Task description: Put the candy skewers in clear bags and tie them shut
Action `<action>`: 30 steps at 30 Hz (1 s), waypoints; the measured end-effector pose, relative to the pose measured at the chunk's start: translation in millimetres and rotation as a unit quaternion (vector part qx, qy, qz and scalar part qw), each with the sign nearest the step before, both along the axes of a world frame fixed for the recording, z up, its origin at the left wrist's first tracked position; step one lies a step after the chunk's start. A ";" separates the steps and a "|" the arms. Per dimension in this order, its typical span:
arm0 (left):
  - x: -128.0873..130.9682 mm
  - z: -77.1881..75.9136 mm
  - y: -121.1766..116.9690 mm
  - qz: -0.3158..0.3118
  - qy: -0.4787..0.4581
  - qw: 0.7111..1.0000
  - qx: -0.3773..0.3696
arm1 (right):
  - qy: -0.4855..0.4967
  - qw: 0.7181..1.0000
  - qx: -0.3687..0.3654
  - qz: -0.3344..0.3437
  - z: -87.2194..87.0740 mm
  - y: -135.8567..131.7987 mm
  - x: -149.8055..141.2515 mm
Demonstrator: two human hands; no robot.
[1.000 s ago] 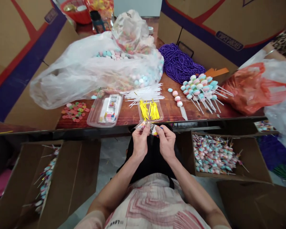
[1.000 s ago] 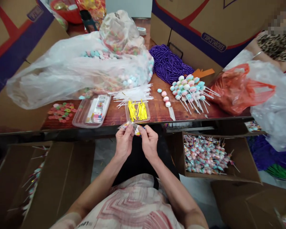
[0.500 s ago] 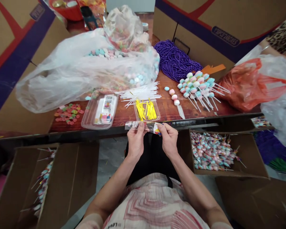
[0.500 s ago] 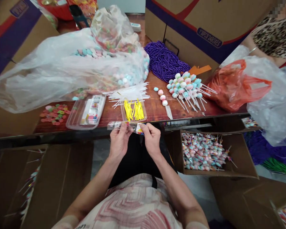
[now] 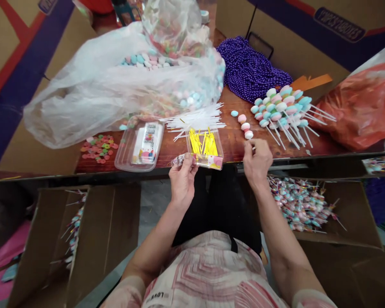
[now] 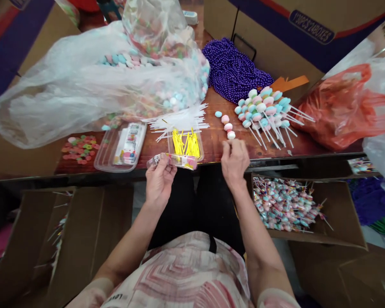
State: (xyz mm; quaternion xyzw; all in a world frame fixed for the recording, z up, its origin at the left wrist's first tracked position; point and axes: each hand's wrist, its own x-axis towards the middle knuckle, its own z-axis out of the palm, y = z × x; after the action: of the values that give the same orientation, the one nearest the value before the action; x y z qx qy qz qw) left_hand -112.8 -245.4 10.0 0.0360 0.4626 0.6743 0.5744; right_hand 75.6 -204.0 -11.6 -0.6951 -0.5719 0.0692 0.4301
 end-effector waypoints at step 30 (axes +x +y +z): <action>-31.2 -2.9 12.5 0.011 -0.084 0.994 -0.071 | 0.047 0.978 0.024 0.202 28.7 -78.2 6.8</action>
State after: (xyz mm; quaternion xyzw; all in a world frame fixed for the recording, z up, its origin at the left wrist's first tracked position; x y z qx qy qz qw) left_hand -144.0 -232.9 7.1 -0.0665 0.4598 0.6465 0.6051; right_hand 82.4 -282.2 17.1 -0.5505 -0.6814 0.1731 0.4502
